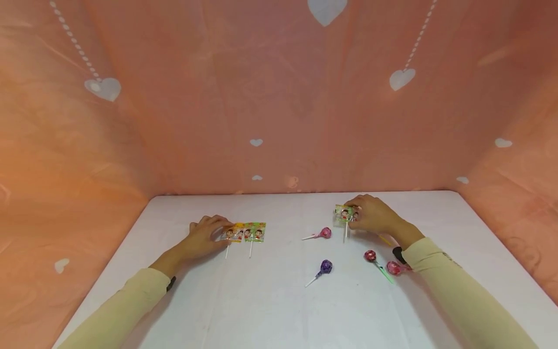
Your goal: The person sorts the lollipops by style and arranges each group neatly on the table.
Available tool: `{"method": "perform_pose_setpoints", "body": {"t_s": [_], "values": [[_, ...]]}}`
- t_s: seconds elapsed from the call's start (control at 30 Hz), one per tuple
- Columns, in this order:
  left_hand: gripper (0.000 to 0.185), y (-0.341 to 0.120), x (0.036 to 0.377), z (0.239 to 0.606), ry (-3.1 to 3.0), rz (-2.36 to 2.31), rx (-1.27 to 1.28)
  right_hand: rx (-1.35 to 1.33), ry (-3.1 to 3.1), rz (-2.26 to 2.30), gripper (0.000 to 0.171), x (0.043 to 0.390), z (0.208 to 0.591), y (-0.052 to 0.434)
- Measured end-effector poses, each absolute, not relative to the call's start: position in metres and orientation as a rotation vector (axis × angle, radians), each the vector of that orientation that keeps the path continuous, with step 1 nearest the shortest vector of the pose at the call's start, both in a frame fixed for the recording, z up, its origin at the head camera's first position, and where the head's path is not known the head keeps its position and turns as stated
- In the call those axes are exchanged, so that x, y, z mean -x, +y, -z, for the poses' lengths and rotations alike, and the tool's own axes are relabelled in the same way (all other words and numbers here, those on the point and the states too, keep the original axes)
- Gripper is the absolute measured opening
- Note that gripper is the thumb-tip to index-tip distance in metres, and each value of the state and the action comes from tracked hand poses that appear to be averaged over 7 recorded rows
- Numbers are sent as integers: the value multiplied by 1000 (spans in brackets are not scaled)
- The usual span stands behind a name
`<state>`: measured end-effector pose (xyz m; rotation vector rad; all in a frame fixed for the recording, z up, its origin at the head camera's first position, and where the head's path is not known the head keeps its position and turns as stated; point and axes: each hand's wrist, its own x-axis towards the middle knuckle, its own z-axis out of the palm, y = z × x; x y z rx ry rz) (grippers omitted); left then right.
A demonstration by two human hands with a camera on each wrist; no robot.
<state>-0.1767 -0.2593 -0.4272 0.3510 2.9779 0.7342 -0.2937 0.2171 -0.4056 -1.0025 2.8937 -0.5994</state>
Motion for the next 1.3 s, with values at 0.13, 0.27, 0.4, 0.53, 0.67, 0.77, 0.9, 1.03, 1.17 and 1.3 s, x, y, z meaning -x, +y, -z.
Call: {"method": "perform_pose_setpoints", "body": {"t_s": [0.13, 0.27, 0.4, 0.53, 0.67, 0.77, 0.9, 1.03, 1.17, 1.3], "values": [[52, -260, 176, 427, 2979, -726, -347, 984, 2894, 651, 54, 292, 398, 219], [51, -259, 176, 426, 2982, -731, -359, 991, 2908, 659, 54, 287, 392, 218], [50, -258, 176, 425, 2982, -741, -365, 1010, 2915, 673, 56, 281, 388, 215], [50, -259, 177, 426, 2987, -733, -370, 1040, 2929, 687, 56, 278, 388, 211], [50, -260, 177, 426, 2994, -727, -376, 1047, 2931, 693, 56, 276, 389, 208], [50, -261, 178, 427, 2991, -729, -372, 1052, 2926, 693, 56, 274, 390, 206], [49, -262, 179, 428, 2987, -734, -369, 1057, 2924, 722, 55, 271, 391, 204], [49, -262, 179, 428, 2985, -738, -364, 1035, 2926, 736, 57, 269, 391, 202], [51, -261, 178, 428, 2974, -738, -357, 1024, 2924, 744, 58, 266, 390, 200], [52, -260, 180, 427, 2972, -725, -359, 1053, 2928, 765, 57, 264, 387, 198]]}}
